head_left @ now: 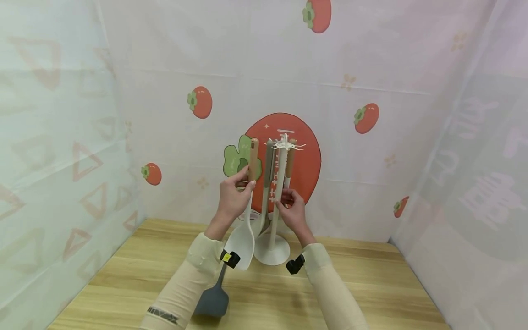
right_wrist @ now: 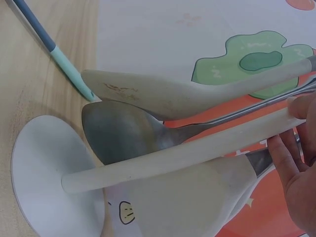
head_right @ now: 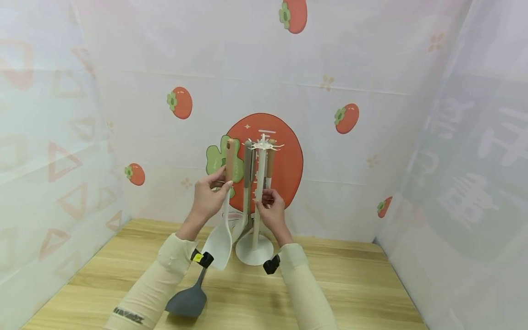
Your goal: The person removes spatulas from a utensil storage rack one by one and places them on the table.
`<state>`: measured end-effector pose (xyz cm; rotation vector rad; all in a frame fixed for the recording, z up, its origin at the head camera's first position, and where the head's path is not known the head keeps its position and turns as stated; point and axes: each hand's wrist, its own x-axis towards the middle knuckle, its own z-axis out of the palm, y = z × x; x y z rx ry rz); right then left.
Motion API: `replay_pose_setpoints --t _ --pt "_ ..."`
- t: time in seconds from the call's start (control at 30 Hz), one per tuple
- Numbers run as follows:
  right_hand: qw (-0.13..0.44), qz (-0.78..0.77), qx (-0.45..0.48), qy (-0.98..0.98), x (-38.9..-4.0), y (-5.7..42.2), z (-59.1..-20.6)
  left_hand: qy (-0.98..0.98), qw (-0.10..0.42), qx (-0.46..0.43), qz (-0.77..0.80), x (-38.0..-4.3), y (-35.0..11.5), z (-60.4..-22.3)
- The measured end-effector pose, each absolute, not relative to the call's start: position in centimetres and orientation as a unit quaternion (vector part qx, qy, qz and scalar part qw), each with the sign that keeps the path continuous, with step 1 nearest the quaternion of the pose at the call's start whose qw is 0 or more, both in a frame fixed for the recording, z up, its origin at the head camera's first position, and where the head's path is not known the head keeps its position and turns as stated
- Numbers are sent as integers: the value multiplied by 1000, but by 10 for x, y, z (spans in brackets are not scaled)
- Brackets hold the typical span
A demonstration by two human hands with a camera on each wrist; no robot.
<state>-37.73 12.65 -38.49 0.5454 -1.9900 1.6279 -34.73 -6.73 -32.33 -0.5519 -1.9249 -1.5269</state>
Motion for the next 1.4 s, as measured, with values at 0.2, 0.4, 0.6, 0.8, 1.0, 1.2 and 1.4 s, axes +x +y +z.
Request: replay_pose_setpoints --t 0.2,0.4,0.6,0.8,1.0,1.2,1.4 --pt "268 593 184 -737 -400 129 -403 -731 304 -207 -574 -348 -75 -328" --pt "256 602 179 -734 -411 133 -411 -733 317 -201 -567 -348 -83 -334" --pt "263 606 173 -730 -409 132 -412 -737 323 -182 -566 -348 -93 -338" --pt "263 606 173 -731 -410 131 -411 -741 328 -167 -562 -349 -104 -339" --pt "264 604 184 -729 -410 131 -408 -740 334 -169 -558 -352 -111 -340" --pt "248 601 194 -735 -387 129 -389 -744 327 -153 -561 -353 -117 -342" --pt "249 600 189 -736 -377 126 -385 -755 316 -129 -559 -352 -123 -347"
